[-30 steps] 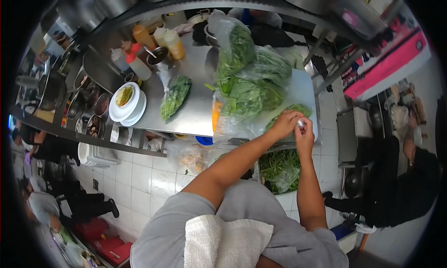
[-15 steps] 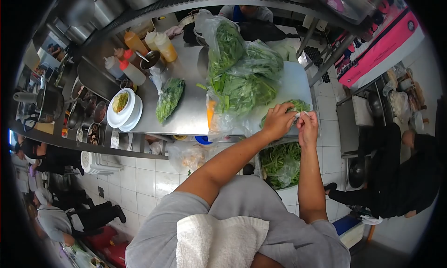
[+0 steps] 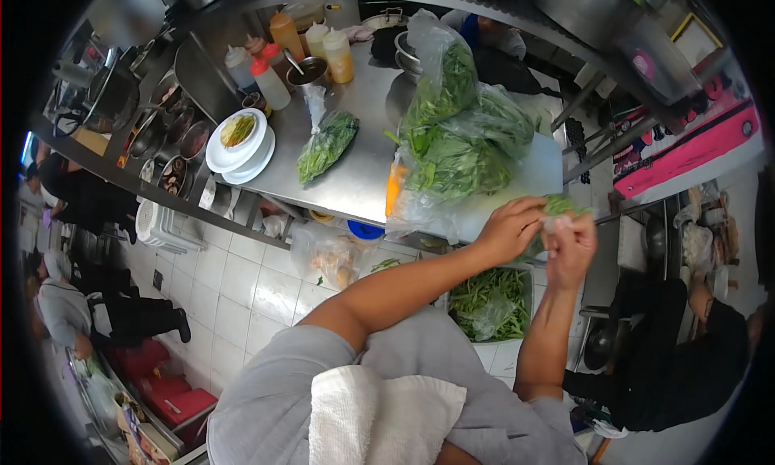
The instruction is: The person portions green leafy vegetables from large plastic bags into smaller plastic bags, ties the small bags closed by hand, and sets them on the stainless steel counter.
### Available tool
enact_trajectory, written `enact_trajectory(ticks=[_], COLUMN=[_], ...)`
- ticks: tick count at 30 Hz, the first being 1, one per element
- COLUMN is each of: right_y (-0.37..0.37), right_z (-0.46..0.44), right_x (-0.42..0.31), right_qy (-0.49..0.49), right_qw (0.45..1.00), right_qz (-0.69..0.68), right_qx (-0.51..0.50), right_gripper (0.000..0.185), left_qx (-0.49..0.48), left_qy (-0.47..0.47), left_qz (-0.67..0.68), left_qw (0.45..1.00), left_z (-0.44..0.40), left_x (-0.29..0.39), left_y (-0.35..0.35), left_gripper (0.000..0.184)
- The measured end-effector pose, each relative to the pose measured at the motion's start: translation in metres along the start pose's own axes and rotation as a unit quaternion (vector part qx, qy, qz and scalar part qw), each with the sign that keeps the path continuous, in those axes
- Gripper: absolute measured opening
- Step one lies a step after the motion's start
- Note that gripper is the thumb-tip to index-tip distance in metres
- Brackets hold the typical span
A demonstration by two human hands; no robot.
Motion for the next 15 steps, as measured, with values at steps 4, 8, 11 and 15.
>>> enact_trajectory(ticks=[4,8,11,15], right_y=[-0.097,-0.158,-0.141,-0.138], right_z=[0.008,-0.015,-0.049,-0.063], right_x=[-0.068,-0.057,0.009,0.102], right_qy=[0.123,0.122,-0.026,0.023], right_qw=[0.967,0.928,0.966,0.809], right_qz=[-0.035,0.123,0.170,0.548], right_qx=[-0.219,-0.329,-0.191,-0.211], right_gripper=[0.013,0.007,0.016,0.030], left_qx=[0.123,0.213,0.294,0.344], left_qy=[-0.151,-0.075,0.019,0.133], left_qz=[-0.114,-0.036,-0.090,-0.151], left_qw=[0.974,0.974,0.951,0.917], left_z=[-0.013,-0.012,0.003,0.031], left_x=[0.087,0.060,0.022,-0.060], left_y=[0.108,0.205,0.275,0.315], left_gripper=[0.018,0.022,0.033,0.023])
Point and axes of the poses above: each hand's wrist, its own z-axis away from the middle knuckle, its own y-axis out of the back of the hand, x = y × z, the point moved 7 cm from there along -z, towards the middle knuckle, and after that the axes turned 12 degrees about -z, right-handed, at the moved point
